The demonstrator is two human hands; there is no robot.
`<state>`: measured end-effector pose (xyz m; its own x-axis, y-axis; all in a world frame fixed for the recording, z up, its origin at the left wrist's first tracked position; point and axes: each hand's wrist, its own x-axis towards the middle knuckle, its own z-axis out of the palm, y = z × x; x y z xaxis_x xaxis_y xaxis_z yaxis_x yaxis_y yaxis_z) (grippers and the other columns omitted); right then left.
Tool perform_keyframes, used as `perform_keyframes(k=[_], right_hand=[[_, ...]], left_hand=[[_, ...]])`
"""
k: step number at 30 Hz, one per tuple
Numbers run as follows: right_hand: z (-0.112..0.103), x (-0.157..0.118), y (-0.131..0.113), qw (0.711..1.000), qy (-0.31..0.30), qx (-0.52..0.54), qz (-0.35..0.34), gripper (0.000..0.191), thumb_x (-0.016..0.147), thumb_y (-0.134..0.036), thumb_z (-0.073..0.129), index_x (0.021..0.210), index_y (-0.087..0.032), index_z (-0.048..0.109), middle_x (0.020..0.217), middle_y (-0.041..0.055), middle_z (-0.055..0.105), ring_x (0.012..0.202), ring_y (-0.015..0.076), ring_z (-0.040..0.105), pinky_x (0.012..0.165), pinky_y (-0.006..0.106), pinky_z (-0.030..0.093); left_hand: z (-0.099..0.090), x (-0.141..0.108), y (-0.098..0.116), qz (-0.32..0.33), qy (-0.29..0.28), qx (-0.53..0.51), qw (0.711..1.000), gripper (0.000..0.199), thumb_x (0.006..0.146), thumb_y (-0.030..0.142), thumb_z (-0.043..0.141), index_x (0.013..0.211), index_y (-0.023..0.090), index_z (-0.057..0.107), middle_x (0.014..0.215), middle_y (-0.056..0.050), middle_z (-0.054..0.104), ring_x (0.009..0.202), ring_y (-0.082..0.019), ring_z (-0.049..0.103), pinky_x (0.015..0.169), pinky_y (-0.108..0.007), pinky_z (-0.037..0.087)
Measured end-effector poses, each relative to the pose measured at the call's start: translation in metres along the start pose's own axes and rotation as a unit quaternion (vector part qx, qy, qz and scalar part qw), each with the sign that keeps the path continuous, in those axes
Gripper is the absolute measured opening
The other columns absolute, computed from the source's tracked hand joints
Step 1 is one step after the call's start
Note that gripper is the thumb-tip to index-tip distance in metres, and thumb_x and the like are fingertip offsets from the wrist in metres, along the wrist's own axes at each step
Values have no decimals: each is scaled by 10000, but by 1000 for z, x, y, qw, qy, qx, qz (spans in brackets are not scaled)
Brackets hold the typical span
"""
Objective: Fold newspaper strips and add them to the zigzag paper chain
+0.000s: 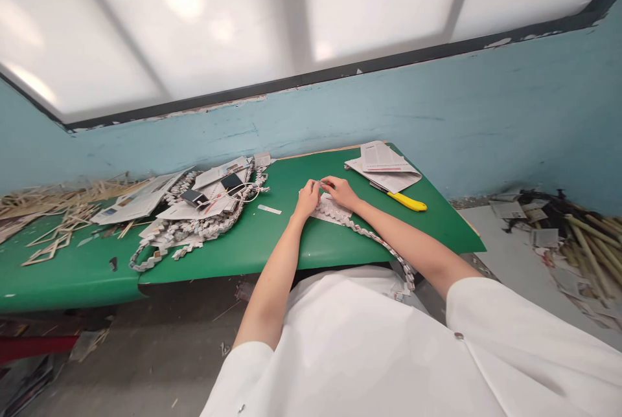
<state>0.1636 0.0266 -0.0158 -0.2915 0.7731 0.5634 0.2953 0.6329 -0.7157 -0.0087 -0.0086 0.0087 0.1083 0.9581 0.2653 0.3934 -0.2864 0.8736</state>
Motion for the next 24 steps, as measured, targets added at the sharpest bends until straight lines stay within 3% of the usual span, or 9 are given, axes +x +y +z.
perform_keyframes(k=[6, 11, 14, 18, 24], right_hand=[[-1, -1, 1, 1000, 4, 13, 14, 285, 1009, -467, 564, 1040, -213, 689, 929, 58, 749, 791, 210, 651, 785, 340, 495], [2, 2, 2, 999, 24, -23, -31, 291, 1032, -465, 538, 985, -212, 674, 998, 97, 693, 933, 249, 617, 868, 386, 498], [1, 4, 1, 996, 54, -38, -61, 289, 1033, -450, 551, 955, -202, 677, 1033, 117, 633, 968, 260, 587, 874, 407, 502], [-2, 2, -2, 998, 35, -17, -49, 288, 1034, -448, 566, 982, -198, 698, 1000, 93, 616, 847, 225, 584, 822, 394, 514], [-1, 1, -3, 998, 29, 3, -50, 333, 1033, -478, 573, 1009, -204, 760, 1005, 95, 629, 872, 229, 610, 833, 396, 531]], left_hand=[[1, 1, -1, -6, -21, 1, 1000, 173, 1054, 368, 436, 1065, 244, 555, 578, 45, 587, 469, -163, 542, 580, -292, 442], [2, 3, -5, -5, 1, 1, 1000, 110, 1046, 338, 464, 1019, 246, 518, 573, 49, 579, 455, -158, 532, 572, -287, 438], [2, 5, -8, -13, 19, -12, 1000, 130, 1040, 360, 494, 980, 244, 495, 570, 56, 577, 430, -143, 506, 542, -277, 415], [2, 7, -10, -12, 22, -11, 1000, 188, 1034, 409, 515, 958, 237, 511, 572, 54, 580, 431, -133, 506, 530, -272, 409], [2, 6, -11, -13, 33, -8, 999, 223, 1069, 380, 423, 930, 237, 522, 546, 46, 577, 438, -140, 527, 533, -275, 424]])
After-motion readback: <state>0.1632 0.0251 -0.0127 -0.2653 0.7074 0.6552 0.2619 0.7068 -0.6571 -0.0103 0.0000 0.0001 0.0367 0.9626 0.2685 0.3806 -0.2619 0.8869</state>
